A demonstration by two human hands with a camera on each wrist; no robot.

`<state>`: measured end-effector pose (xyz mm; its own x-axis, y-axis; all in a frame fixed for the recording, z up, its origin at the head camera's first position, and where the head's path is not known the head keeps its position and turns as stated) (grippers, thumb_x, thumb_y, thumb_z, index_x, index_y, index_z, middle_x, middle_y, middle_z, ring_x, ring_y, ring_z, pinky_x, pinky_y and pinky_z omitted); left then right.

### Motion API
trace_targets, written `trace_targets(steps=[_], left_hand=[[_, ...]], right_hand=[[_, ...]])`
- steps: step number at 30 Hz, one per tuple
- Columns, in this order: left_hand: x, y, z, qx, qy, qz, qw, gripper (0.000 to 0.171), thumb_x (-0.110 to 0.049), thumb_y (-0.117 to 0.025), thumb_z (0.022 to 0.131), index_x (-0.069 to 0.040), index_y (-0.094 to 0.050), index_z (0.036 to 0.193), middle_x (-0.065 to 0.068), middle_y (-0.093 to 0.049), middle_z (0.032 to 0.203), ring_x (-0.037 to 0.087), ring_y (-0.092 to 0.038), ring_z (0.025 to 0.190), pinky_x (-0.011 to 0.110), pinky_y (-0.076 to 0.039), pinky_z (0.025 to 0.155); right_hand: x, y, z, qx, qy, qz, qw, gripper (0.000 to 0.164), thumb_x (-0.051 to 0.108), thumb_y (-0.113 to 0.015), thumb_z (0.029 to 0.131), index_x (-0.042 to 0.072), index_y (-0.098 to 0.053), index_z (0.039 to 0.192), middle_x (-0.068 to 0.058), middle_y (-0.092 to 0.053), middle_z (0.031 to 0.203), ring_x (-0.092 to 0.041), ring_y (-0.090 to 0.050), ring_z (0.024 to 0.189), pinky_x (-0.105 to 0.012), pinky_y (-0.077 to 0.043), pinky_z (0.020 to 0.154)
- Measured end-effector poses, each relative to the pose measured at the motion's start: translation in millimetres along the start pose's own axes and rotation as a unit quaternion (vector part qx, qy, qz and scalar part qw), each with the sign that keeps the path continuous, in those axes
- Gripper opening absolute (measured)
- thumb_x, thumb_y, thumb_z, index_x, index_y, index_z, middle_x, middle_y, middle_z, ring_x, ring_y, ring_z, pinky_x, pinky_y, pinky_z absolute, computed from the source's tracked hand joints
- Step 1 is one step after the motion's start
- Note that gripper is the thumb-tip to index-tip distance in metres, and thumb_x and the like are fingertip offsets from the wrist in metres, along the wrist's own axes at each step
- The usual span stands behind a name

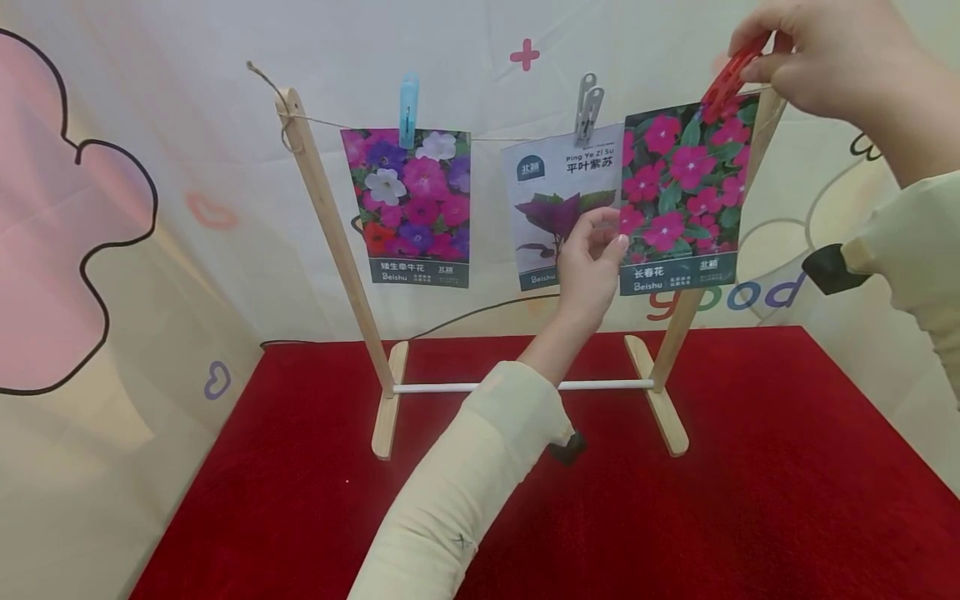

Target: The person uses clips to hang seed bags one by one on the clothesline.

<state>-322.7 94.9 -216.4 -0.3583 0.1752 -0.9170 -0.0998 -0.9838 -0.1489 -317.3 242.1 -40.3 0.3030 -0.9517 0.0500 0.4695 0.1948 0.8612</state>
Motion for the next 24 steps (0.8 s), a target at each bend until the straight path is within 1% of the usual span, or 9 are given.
trace_targets(steps=[7, 11, 15, 20, 22, 24], left_hand=[[1.0, -1.7, -0.9, 0.004, 0.003, -0.003, 1.0000, 0.026, 0.000, -0.051, 0.086, -0.006, -0.053, 0.111, 0.014, -0.055, 0.098, 0.003, -0.048, 0.080, 0.010, -0.042, 0.070], [-1.2, -2.0, -2.5, 0.002, 0.006, 0.001, 1.0000, 0.026, 0.000, -0.050, 0.086, -0.006, -0.053, 0.112, 0.013, -0.055, 0.098, 0.003, -0.047, 0.080, 0.010, -0.043, 0.071], [-1.7, -1.9, -2.5, -0.001, 0.003, 0.009, 1.0000, 0.026, 0.000, -0.051, 0.086, -0.005, -0.053, 0.111, 0.014, -0.055, 0.098, 0.005, -0.048, 0.081, 0.010, -0.042, 0.070], [15.6, -3.1, 6.8, -0.001, 0.004, 0.007, 1.0000, 0.027, -0.002, -0.052, 0.086, -0.010, -0.054, 0.112, 0.009, -0.055, 0.100, 0.005, -0.048, 0.084, 0.011, -0.042, 0.072], [23.4, -3.8, 11.0, -0.002, 0.003, 0.009, 1.0000, 0.027, -0.004, -0.052, 0.086, -0.012, -0.054, 0.112, 0.008, -0.056, 0.100, 0.004, -0.048, 0.084, 0.011, -0.043, 0.072], [26.8, -4.0, 12.4, -0.003, 0.000, 0.014, 0.9999, 0.027, -0.005, -0.053, 0.086, -0.014, -0.054, 0.112, 0.006, -0.056, 0.099, 0.004, -0.049, 0.084, 0.012, -0.043, 0.073]], right_hand=[[-1.9, -1.9, 2.6, 0.009, 0.000, -0.002, 1.000, 0.023, 0.002, -0.043, 0.089, -0.005, -0.056, 0.107, -0.024, -0.043, 0.097, -0.035, -0.034, 0.085, -0.003, -0.025, 0.047], [-3.4, -2.2, 2.9, 0.012, -0.001, 0.000, 1.000, 0.024, 0.002, -0.043, 0.089, -0.005, -0.055, 0.109, -0.025, -0.043, 0.098, -0.035, -0.034, 0.085, -0.003, -0.025, 0.047], [0.0, -1.1, 2.0, 0.017, -0.003, 0.004, 1.000, 0.030, 0.003, -0.043, 0.089, -0.005, -0.052, 0.116, -0.027, -0.042, 0.099, -0.035, -0.034, 0.084, -0.001, -0.024, 0.047], [2.4, -1.8, 0.0, 0.027, -0.008, 0.019, 0.999, 0.038, 0.004, -0.041, 0.090, -0.004, -0.043, 0.126, -0.028, -0.041, 0.100, -0.035, -0.034, 0.082, -0.001, -0.024, 0.047], [1.1, -2.9, -0.3, 0.028, -0.011, 0.023, 0.999, 0.040, 0.004, -0.040, 0.090, -0.001, -0.041, 0.129, -0.027, -0.041, 0.099, -0.034, -0.033, 0.082, -0.001, -0.025, 0.048], [-1.2, -4.3, -0.2, 0.029, -0.013, 0.027, 0.999, 0.042, 0.005, -0.040, 0.090, 0.003, -0.039, 0.132, -0.026, -0.041, 0.101, -0.032, -0.034, 0.082, -0.001, -0.026, 0.048]])
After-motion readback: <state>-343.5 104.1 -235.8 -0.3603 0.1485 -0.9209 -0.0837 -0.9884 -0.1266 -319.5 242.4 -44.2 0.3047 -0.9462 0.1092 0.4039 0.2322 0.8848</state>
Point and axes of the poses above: each hand's wrist, its own z-axis towards the middle knuckle, its own y-axis out of the back of the hand, x = y × z, the point moved 7 cm from there along z, towards the middle knuckle
